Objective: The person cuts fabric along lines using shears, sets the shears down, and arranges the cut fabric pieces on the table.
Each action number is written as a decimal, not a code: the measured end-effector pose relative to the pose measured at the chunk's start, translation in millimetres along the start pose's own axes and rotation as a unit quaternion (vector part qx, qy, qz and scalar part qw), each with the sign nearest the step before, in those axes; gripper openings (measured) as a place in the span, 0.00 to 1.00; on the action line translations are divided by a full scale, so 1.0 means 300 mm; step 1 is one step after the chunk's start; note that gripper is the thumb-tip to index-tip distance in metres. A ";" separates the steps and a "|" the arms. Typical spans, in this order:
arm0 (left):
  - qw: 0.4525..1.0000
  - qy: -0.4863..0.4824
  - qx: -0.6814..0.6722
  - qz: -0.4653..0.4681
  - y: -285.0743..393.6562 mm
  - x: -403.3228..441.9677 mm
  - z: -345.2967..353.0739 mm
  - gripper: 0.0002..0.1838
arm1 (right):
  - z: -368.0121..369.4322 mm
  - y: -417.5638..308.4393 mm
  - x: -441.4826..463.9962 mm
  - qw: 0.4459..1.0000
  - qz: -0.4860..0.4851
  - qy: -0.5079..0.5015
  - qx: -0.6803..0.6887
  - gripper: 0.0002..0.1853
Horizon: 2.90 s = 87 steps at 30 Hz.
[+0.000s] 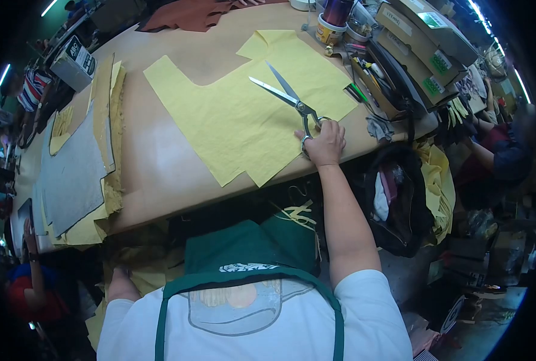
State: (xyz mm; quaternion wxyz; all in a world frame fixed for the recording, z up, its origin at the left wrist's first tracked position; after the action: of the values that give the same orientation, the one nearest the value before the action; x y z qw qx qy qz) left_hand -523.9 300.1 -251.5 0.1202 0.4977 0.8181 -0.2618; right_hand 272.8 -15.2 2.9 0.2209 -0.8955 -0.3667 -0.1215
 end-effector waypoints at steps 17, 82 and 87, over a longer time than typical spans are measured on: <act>0.996 0.078 0.012 0.048 0.146 -0.208 -0.024 0.29 | -0.004 -0.006 0.005 1.000 -0.008 -0.007 0.005 0.27; 0.904 0.105 -0.245 -0.335 -0.868 -0.134 0.069 0.15 | 0.034 0.027 0.022 0.994 -0.070 0.026 -0.083 0.26; 0.650 -0.004 -0.692 -0.314 -0.948 -0.022 0.048 0.15 | 0.049 0.067 0.026 0.995 -0.066 0.031 -0.066 0.27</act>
State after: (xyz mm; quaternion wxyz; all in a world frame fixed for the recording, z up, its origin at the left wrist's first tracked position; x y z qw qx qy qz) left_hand -771.2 182.8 -172.8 0.3437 -0.0174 0.8688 0.3560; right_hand 293.4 -16.3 -13.2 0.1640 -0.8779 -0.4092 -0.1871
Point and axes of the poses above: each hand's wrist, its own x-axis towards the middle knuckle, its own z-axis out of the palm, y = z × x, the point moved 9 cm from there along x, towards the middle knuckle, and after that the axes turned 13 degrees about -z, right-handed, at the moved point
